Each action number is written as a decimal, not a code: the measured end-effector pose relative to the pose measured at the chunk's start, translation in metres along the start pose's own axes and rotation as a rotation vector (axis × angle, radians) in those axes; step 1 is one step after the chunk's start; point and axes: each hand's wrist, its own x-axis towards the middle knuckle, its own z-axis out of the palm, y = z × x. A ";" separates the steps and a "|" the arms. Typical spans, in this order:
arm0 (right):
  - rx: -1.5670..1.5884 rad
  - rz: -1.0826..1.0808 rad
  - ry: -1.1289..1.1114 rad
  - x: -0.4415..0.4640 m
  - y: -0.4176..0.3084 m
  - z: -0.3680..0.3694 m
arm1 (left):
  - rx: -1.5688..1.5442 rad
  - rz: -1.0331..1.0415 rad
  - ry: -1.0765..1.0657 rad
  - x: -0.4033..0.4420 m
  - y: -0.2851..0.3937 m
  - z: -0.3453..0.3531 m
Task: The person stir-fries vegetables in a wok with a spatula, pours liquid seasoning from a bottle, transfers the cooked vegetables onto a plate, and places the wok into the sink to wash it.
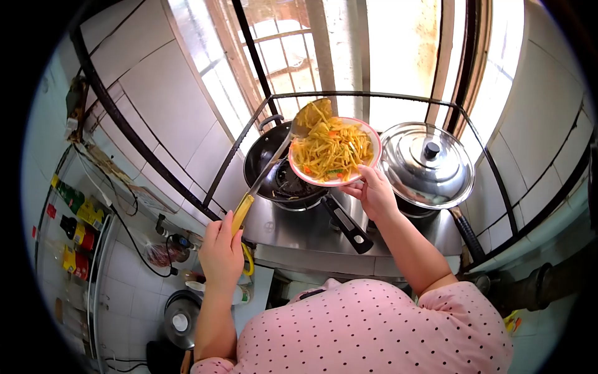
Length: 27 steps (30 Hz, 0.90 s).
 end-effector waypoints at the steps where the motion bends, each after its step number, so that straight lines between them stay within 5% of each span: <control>1: 0.008 -0.004 -0.004 -0.002 0.000 0.000 | 0.007 0.012 0.018 -0.003 -0.002 0.002; 18: 0.080 -0.017 -0.051 -0.023 -0.015 -0.012 | 0.203 0.249 0.252 -0.014 0.001 -0.001; 27: 0.041 -0.057 0.020 -0.028 -0.015 -0.020 | -0.104 -0.218 0.025 -0.002 -0.012 -0.014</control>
